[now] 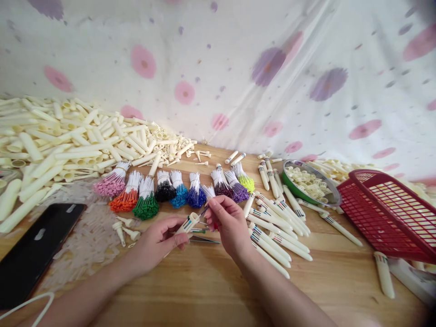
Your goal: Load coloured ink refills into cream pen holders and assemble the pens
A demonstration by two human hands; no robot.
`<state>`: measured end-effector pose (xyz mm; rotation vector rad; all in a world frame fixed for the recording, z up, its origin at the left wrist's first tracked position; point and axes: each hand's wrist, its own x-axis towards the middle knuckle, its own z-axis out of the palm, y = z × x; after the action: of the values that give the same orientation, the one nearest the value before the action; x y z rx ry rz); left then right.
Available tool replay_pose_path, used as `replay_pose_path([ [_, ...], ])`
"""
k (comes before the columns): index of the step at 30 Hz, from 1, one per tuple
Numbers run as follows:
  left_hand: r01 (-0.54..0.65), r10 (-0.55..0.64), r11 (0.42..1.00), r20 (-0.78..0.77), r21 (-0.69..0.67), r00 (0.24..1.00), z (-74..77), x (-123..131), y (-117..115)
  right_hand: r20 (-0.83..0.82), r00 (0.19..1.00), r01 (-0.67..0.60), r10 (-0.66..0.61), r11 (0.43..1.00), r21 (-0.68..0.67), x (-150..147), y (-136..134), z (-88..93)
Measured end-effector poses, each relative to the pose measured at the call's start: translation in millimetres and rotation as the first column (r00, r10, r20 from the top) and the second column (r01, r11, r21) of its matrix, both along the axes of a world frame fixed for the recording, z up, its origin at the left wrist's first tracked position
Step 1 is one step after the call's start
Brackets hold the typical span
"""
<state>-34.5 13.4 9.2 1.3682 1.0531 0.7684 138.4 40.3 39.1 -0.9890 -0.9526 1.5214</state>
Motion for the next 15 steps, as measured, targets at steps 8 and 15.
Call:
replay_pose_path([
  [8, -0.041, 0.053, 0.992, -0.1, 0.12, 0.994, -5.2, -2, -3, 0.432, 0.9, -0.151, 0.059, 0.972, 0.182, 1, 0, -5.3],
  [15, -0.022, 0.022, 0.999, -0.017, 0.024, 1.0, -3.5, -2, -5, 0.612, 0.78, -0.338, 0.133, 0.912, 0.233, 10, -3, 1.8],
])
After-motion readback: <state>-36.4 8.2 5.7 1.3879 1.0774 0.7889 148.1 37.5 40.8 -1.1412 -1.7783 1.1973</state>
